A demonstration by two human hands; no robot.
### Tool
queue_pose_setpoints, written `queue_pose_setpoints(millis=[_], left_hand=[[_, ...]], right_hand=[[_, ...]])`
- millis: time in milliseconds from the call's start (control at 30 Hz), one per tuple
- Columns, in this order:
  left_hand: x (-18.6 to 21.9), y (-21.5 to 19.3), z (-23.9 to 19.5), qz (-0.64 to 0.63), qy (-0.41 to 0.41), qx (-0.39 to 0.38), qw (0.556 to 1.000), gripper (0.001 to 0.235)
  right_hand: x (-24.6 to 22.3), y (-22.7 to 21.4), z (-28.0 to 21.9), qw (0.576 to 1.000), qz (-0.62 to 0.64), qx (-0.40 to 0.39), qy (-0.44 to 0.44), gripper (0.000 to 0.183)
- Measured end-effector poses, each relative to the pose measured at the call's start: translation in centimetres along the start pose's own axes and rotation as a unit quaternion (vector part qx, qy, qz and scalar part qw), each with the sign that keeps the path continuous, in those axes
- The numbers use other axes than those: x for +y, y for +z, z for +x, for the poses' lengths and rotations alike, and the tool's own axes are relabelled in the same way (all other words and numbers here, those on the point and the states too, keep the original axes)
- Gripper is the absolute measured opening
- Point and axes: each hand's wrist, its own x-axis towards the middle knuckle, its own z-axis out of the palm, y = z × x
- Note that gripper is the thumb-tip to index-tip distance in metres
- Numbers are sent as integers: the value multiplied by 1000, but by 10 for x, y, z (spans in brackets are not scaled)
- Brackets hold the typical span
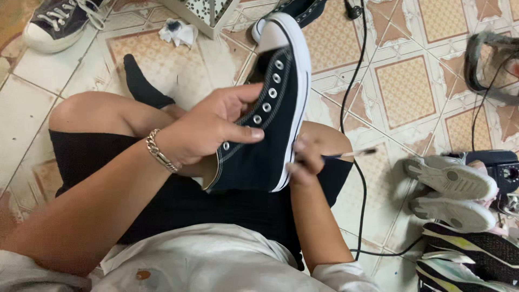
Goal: The person sits on the floor and paints a black high-top sneaker using a small paintbrush. They apply white paint to the side of the shoe, carefully working around the eyelets and the Converse logo patch.
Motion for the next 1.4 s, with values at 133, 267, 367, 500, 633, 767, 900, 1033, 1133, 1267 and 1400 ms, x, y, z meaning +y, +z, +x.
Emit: queue_pose_setpoints(millis=[133, 267, 367, 500, 633, 767, 900, 1033, 1133, 1267, 1400], left_hand=[[-3, -39, -3, 23, 52, 31, 998, 54], [-28, -87, 0, 75, 70, 67, 992, 69], [-59, -126, 7, 68, 71, 101, 990, 83], [-96, -167, 22, 48, 84, 99, 990, 87], [-111, -187, 35, 30, 66, 98, 993, 91], [-99, -189, 44, 84, -74, 98, 989, 76], [-90, -183, 47, 86, -108, 87, 987, 78], [-94, -189, 45, 89, -85, 77, 989, 79], [-95, -192, 45, 59, -67, 65, 994, 77], [-88, -188, 46, 60, -71, 70, 993, 78], [-84, -185, 47, 72, -83, 70, 991, 77]], right_hand=[[14, -4, 9, 886, 80, 272, 366, 44], [29, 23, 119, 922, -150, 222, 279, 33], [58, 7, 102, 858, -19, 163, 487, 71], [113, 33, 113, 710, -5, 289, 643, 71], [139, 54, 89, 660, -29, 275, 698, 26], [137, 71, 73, 669, -39, 118, 733, 17], [152, 87, 60, 699, -59, 42, 712, 21], [147, 101, 70, 689, -106, -35, 716, 18], [150, 101, 64, 700, -99, -45, 706, 17], [145, 100, 70, 705, -99, -81, 698, 10], [144, 99, 69, 712, -102, -113, 685, 7]])
